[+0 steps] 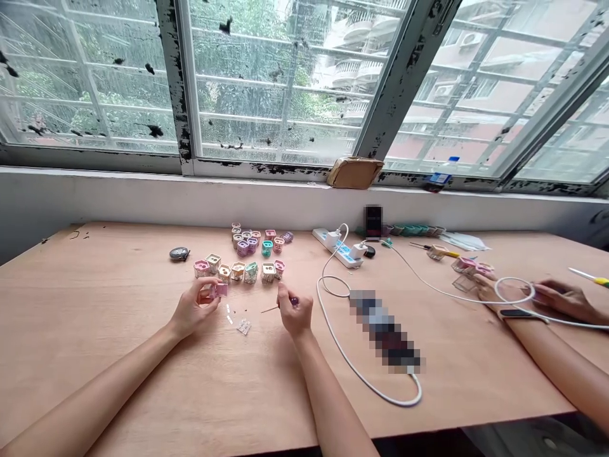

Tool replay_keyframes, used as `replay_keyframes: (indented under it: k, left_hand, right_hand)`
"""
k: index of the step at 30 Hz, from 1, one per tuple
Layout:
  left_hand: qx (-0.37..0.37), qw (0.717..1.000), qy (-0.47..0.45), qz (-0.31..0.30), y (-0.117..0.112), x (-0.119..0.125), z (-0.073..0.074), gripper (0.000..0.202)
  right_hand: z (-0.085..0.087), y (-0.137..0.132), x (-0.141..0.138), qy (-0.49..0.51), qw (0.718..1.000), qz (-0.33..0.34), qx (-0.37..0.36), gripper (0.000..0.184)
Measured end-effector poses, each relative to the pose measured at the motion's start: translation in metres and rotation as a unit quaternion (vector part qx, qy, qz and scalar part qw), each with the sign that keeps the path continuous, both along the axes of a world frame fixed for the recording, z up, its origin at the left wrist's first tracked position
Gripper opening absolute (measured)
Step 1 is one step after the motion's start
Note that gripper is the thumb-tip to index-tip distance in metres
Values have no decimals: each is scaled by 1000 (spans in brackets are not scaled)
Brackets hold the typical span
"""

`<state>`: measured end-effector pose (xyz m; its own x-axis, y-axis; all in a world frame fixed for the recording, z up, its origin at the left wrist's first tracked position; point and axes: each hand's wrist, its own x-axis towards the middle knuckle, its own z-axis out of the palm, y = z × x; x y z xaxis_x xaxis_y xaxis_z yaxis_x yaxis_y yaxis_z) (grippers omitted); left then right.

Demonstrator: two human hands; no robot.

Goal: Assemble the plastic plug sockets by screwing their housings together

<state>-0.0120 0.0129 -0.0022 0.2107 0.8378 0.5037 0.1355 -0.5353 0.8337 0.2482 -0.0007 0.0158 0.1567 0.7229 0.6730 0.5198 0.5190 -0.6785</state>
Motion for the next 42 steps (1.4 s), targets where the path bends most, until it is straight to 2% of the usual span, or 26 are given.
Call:
replay_keyframes:
  k: [3, 9, 15, 20, 25, 30, 34, 38, 42]
  left_hand:
    - [23, 1000, 21, 6, 0, 0, 1, 27]
    - [60, 997, 41, 12, 0, 0, 2, 24]
    - [71, 996, 52, 12, 1, -3, 2, 24]
    - [76, 996, 51, 18, 1, -6, -1, 24]
    - [74, 996, 46, 13, 0, -7, -2, 24]
    - [73, 996, 40, 13, -4, -10, 2, 25]
    - [74, 996, 41, 18, -6, -11, 3, 25]
    - [75, 996, 52, 16, -7, -10, 1, 27]
    - [74, 995, 69, 5, -8, -9, 1, 26]
  right_hand:
    - [7, -11, -8, 19, 998, 56, -9, 59]
    - [14, -36, -26, -58, 990, 128, 24, 54]
    - [9, -55, -38, -174, 973, 121, 90, 49]
    - [1, -71, -34, -223, 961, 84, 137, 40]
    - [-6, -83, -24, -234, 965, 75, 91, 34]
    - [-10, -93, -17, -213, 971, 67, 80, 28]
    - [-18, -90, -10, -234, 971, 23, 51, 25]
    - [-29, -75, -3, -327, 943, -37, -47, 25]
    - [-31, -61, 0, -395, 907, -60, -130, 21]
